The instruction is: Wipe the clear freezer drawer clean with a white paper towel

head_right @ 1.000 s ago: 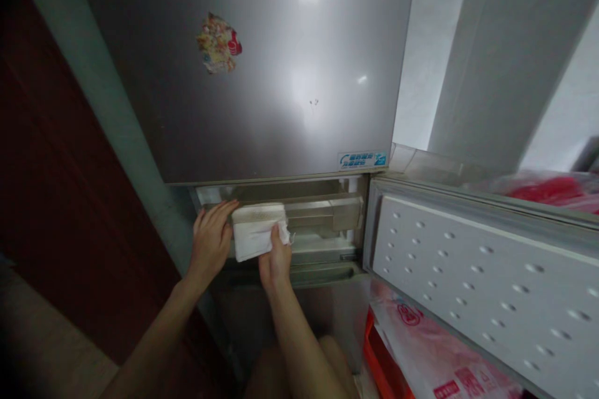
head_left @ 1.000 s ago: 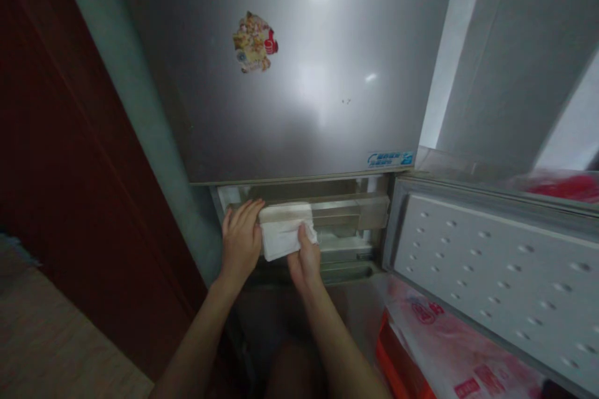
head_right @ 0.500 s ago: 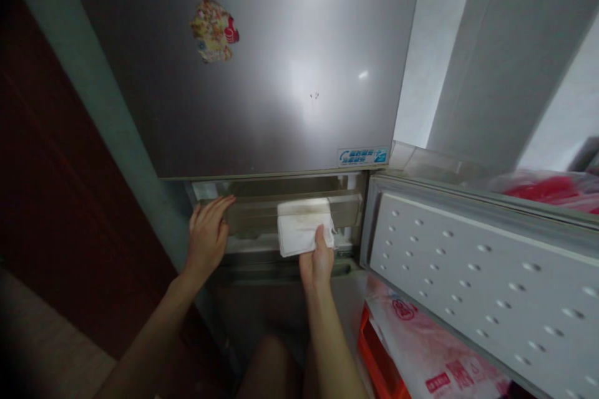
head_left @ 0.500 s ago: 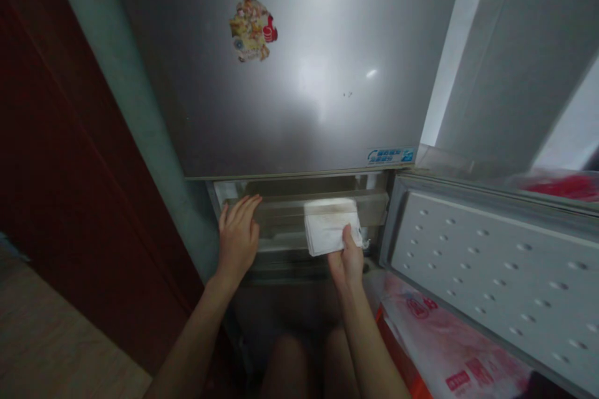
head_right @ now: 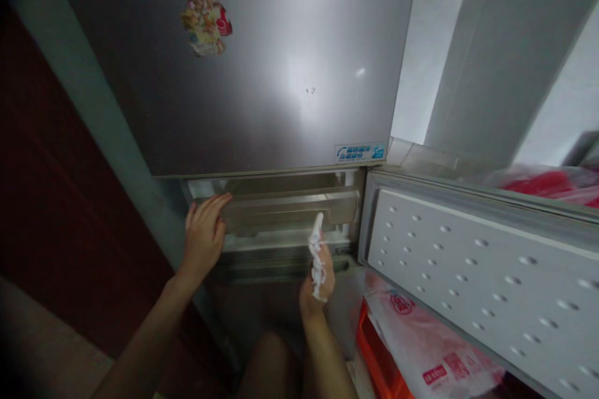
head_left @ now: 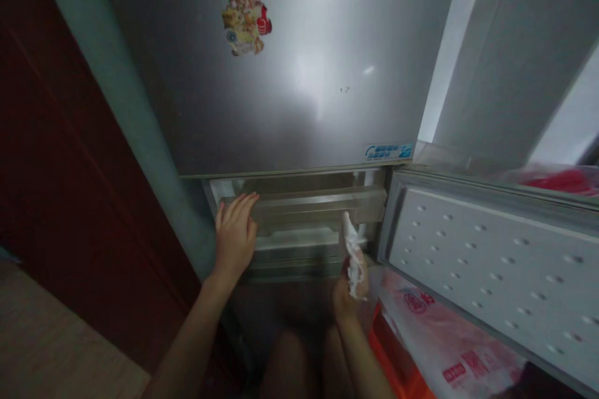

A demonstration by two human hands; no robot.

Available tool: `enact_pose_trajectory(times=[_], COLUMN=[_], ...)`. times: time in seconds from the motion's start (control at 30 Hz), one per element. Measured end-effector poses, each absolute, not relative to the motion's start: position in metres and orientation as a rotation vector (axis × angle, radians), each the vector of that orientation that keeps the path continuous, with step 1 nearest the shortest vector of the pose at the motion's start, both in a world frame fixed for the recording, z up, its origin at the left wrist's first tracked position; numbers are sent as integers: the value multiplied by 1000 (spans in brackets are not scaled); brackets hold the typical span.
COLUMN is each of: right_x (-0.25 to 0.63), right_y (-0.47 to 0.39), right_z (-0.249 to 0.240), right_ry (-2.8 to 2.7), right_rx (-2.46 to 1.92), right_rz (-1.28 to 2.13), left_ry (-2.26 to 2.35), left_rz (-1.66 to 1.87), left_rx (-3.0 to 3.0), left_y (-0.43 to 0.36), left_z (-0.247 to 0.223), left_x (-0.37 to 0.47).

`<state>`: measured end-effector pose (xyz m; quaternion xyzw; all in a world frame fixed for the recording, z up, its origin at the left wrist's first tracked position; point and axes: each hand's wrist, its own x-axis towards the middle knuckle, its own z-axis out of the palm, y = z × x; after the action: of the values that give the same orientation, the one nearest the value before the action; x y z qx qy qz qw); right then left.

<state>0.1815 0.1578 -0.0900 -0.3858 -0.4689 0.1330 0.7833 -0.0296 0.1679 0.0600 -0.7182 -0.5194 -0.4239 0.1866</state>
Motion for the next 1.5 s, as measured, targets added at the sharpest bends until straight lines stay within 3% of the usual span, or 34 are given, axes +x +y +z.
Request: enact_pose_trajectory(times=[0.2,0.4,0.8,1.23,1.5], right_x=[166,165,148,70,110], right_y=[213,231,230,223,225], right_z=[-74,-76,-43,-43,-49], right_ry=[-1473,-1589,-1531,-1798,-2059], right_rx=[-754,-852,-1012,-1071,-808], right_rz=[-133,-412,-454,-490,-647], left_ry=[-1461,-1471,-1458,-1443,-1469], left_rz=[-1166,-1161,-1170,-1176,-1150], left_rx=[-2025,-2009,-2022,-2026,-2031], left_y=[167,169,168,170,168], left_z=[60,59,59,59,60], left_x=[-31,-32,-31,-32,-31])
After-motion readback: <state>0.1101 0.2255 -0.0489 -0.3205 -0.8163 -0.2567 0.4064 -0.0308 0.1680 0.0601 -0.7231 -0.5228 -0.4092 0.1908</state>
